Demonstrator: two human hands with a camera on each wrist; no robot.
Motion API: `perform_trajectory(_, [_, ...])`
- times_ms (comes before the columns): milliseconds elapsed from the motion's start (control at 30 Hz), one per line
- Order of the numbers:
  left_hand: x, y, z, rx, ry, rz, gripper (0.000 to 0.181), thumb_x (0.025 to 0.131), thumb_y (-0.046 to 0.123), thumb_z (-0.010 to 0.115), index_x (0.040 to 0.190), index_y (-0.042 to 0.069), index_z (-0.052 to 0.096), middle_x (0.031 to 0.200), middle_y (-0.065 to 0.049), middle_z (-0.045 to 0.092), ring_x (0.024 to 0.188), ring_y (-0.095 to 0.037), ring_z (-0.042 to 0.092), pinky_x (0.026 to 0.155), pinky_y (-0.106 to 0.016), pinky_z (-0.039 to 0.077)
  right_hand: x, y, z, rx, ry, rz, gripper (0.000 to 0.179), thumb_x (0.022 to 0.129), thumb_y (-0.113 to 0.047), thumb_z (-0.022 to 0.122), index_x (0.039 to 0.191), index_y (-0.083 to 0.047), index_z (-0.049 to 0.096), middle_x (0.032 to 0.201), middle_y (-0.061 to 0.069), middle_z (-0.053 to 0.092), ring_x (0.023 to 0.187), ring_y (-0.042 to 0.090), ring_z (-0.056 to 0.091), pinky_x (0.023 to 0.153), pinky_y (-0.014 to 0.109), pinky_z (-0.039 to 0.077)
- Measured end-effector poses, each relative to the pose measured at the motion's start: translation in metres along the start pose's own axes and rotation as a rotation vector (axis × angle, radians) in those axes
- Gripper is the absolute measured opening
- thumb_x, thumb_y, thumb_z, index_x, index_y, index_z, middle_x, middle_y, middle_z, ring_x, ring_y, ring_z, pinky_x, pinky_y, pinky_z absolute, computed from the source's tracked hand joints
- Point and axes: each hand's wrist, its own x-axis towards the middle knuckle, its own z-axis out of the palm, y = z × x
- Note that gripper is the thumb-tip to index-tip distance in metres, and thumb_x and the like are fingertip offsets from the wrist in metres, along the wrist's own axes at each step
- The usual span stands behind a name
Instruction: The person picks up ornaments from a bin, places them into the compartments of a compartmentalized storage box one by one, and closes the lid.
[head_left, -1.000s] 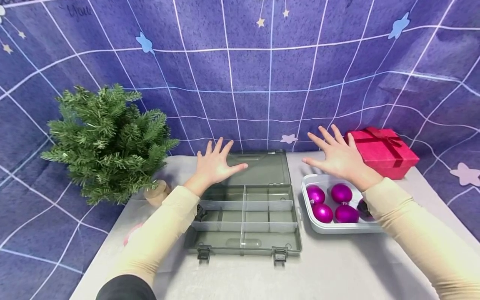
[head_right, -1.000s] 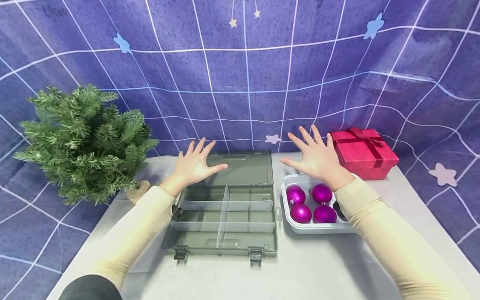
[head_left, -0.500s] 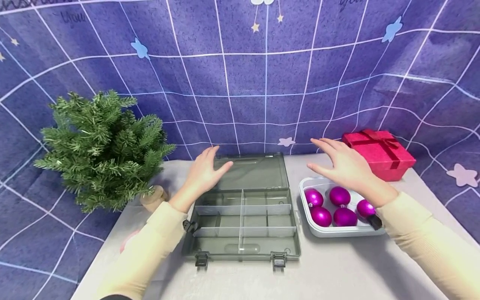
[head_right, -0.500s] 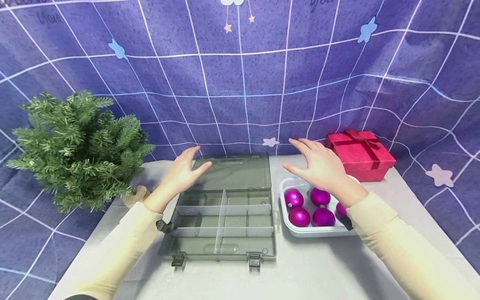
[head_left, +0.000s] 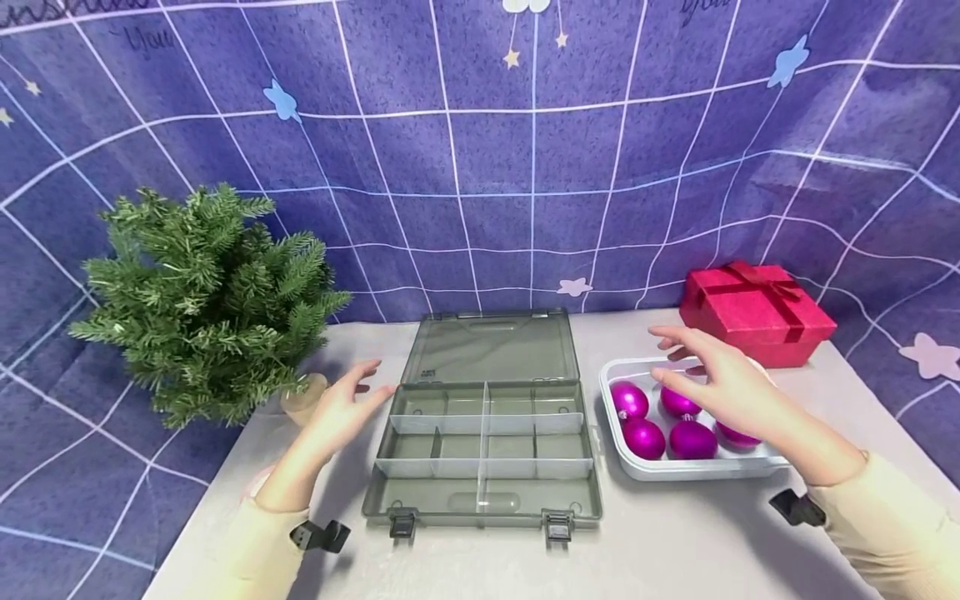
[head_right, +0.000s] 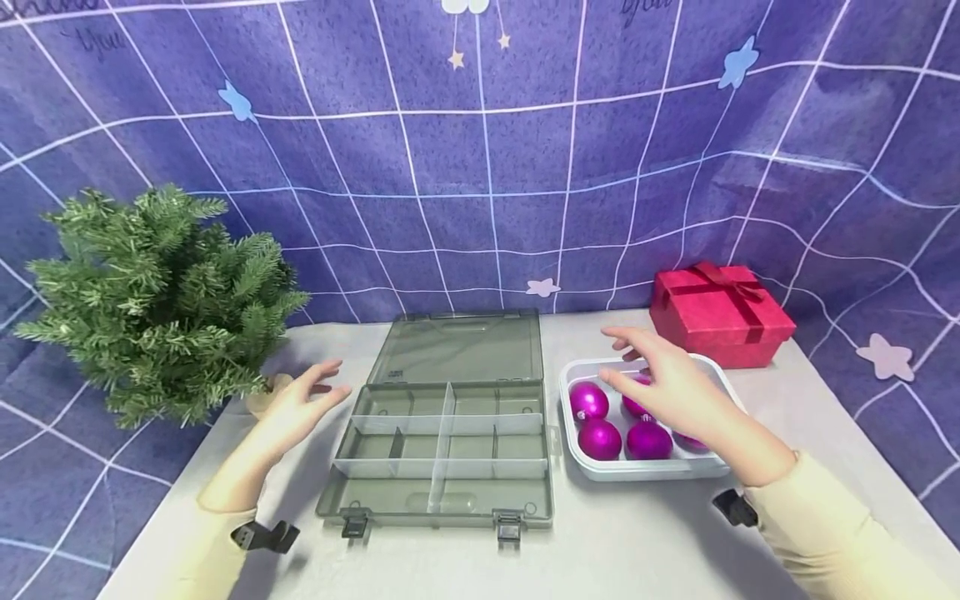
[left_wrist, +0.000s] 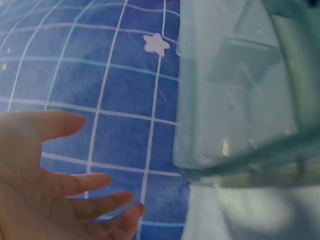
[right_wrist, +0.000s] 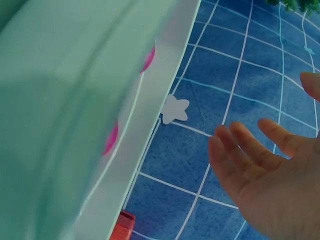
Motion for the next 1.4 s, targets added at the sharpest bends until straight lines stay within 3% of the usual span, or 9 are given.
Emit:
perform_trajectory(233, [-0.01, -0.028, 0.006, -0.285, -0.063, -0.053, 0.069, 0.101, 0.026, 0.064, 0.157, 0.001, 0.033, 0.155, -0.029, 0.037, 0.14, -0.049, 0.037, 0.113, -0.06, 0.033, -0.012, 0.002, 0.011, 0.038, -0.019, -0.004, 0.053, 0.093, -0.018, 0.076, 0.143, -0.013, 0.057, 0.122, 0.008, 0.07, 0.1, 0.023, 0.071, 0.081, 0.039, 0.059])
perform_trajectory(367, [-0.013, -0.042, 0.01, -0.443, -0.082, -0.111, 0.067, 0.104, 0.019, 0.058, 0.159, -0.001, 0.025, 0.158, -0.03, 0.031, 0.143, -0.046, 0.033, 0.115, -0.058, 0.031, -0.014, 0.006, 0.019, 0.133, -0.089, 0.009, 0.051, 0.095, -0.013, 0.072, 0.143, -0.008, 0.057, 0.118, 0.009, 0.071, 0.101, 0.015, 0.07, 0.084, 0.033, 0.057])
perform_trajectory(533, [-0.017, -0.059, 0.017, -0.601, -0.127, -0.208, 0.068, 0.106, 0.017, 0.052, 0.161, -0.002, 0.016, 0.161, -0.029, 0.025, 0.143, -0.041, 0.032, 0.114, -0.053, 0.035, -0.015, 0.011, 0.03, 0.203, -0.177, 0.035, 0.042, 0.095, -0.014, 0.072, 0.135, -0.004, 0.063, 0.119, 0.01, 0.071, 0.1, 0.012, 0.069, 0.086, 0.037, 0.057])
perform_trajectory(633, [-0.018, -0.066, 0.022, -0.692, -0.163, -0.234, 0.07, 0.105, 0.017, 0.052, 0.162, 0.0, 0.014, 0.162, -0.027, 0.023, 0.144, -0.038, 0.03, 0.115, -0.051, 0.034, -0.014, 0.016, 0.036, 0.238, -0.232, 0.056, 0.036, 0.093, -0.014, 0.074, 0.126, -0.003, 0.068, 0.116, 0.01, 0.07, 0.097, 0.015, 0.07, 0.083, 0.034, 0.057])
perform_trajectory(733, [-0.018, -0.07, 0.025, -0.763, -0.207, -0.222, 0.071, 0.104, 0.015, 0.052, 0.162, 0.001, 0.013, 0.162, -0.027, 0.022, 0.146, -0.037, 0.027, 0.116, -0.053, 0.031, -0.014, 0.022, 0.04, 0.259, -0.303, 0.047, 0.033, 0.091, -0.014, 0.077, 0.121, -0.003, 0.069, 0.113, 0.009, 0.07, 0.095, 0.015, 0.069, 0.081, 0.031, 0.058])
perform_trajectory(900, [-0.017, -0.071, 0.031, -0.816, -0.281, -0.178, 0.069, 0.103, 0.011, 0.049, 0.161, -0.001, 0.015, 0.163, -0.028, 0.02, 0.148, -0.04, 0.02, 0.116, -0.06, 0.024, -0.014, 0.029, 0.041, 0.253, -0.413, -0.03, 0.037, 0.089, -0.018, 0.08, 0.12, -0.002, 0.069, 0.114, 0.008, 0.07, 0.096, 0.02, 0.07, 0.083, 0.038, 0.06])
perform_trajectory(1067, [-0.019, -0.076, 0.036, -0.821, -0.306, -0.17, 0.069, 0.101, 0.008, 0.051, 0.161, -0.001, 0.019, 0.164, -0.027, 0.019, 0.146, -0.04, 0.021, 0.115, -0.064, 0.022, -0.012, 0.032, 0.044, 0.192, -0.461, -0.067, 0.04, 0.085, -0.017, 0.083, 0.121, -0.004, 0.07, 0.116, 0.01, 0.07, 0.092, 0.019, 0.07, 0.079, 0.037, 0.06])
perform_trajectory(1300, [-0.022, -0.084, 0.038, -0.725, -0.278, -0.16, 0.068, 0.096, 0.001, 0.051, 0.16, -0.002, 0.025, 0.16, -0.026, 0.029, 0.126, -0.027, 0.043, 0.103, -0.034, 0.039, -0.012, 0.037, 0.053, 0.131, -0.491, -0.161, 0.04, 0.079, -0.007, 0.084, 0.118, -0.006, 0.072, 0.109, 0.004, 0.071, 0.089, 0.012, 0.068, 0.077, 0.036, 0.06])
perform_trajectory(1400, [-0.021, -0.085, 0.038, -0.728, -0.279, -0.139, 0.068, 0.097, 0.0, 0.051, 0.159, -0.004, 0.025, 0.158, -0.028, 0.03, 0.122, -0.025, 0.046, 0.1, -0.028, 0.043, -0.012, 0.039, 0.052, 0.18, -0.493, -0.141, 0.04, 0.08, -0.008, 0.085, 0.117, -0.004, 0.071, 0.113, 0.008, 0.071, 0.092, 0.014, 0.07, 0.079, 0.035, 0.06])
